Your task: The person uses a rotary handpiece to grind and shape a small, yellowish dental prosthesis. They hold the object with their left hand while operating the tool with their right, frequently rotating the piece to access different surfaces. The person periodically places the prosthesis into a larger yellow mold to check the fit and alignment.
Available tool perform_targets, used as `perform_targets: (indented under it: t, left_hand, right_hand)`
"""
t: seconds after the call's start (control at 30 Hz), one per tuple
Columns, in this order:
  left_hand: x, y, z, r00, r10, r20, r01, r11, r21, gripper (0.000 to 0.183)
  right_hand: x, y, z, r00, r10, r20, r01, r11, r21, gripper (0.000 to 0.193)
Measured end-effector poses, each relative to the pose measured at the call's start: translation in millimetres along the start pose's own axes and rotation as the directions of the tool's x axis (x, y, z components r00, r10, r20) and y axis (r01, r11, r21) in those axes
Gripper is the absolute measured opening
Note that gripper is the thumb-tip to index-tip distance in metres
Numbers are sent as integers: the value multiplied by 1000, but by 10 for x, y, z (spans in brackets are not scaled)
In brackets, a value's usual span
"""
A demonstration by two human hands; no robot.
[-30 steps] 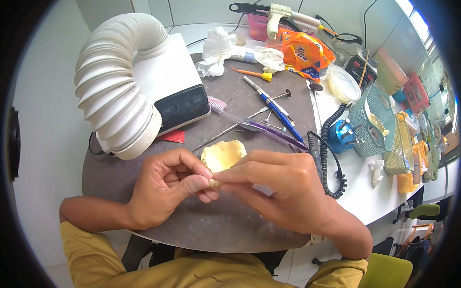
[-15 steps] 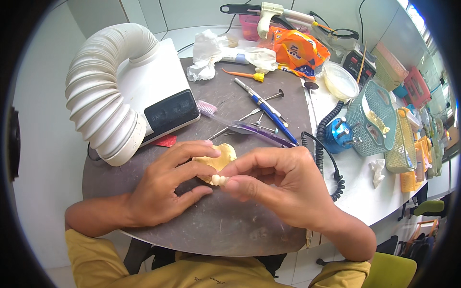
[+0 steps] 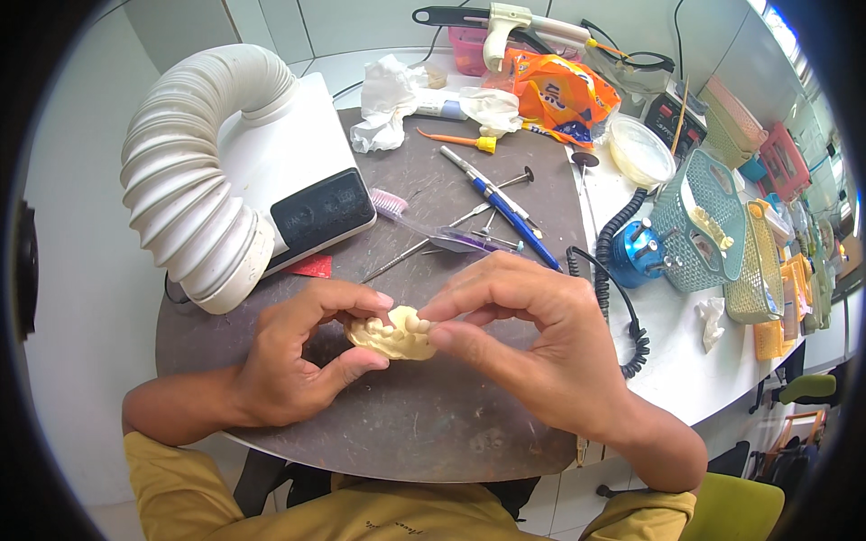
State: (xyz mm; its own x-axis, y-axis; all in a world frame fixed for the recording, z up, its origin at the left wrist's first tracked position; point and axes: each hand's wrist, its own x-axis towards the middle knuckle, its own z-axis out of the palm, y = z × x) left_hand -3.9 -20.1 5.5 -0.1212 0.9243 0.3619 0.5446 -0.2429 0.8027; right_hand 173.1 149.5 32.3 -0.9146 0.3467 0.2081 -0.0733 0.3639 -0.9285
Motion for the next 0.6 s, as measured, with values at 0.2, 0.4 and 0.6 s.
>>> perform_targets:
  t: [0.2, 0.4, 0.6]
  left_hand:
    - [-49, -41, 18, 997, 71, 13, -70, 996, -56, 46]
    - [-47, -23, 4, 998, 62, 25, -60, 996, -70, 44]
    - [-54, -25, 6, 998, 63, 17, -61, 995, -75, 43]
  right_hand:
    - [0, 10, 19, 999, 14, 41, -16, 999, 47, 15]
    - [-12, 0, 8, 996, 43, 73, -49, 995, 82, 14]
    - [-7, -11, 32, 995, 46, 85, -53, 995, 82, 14]
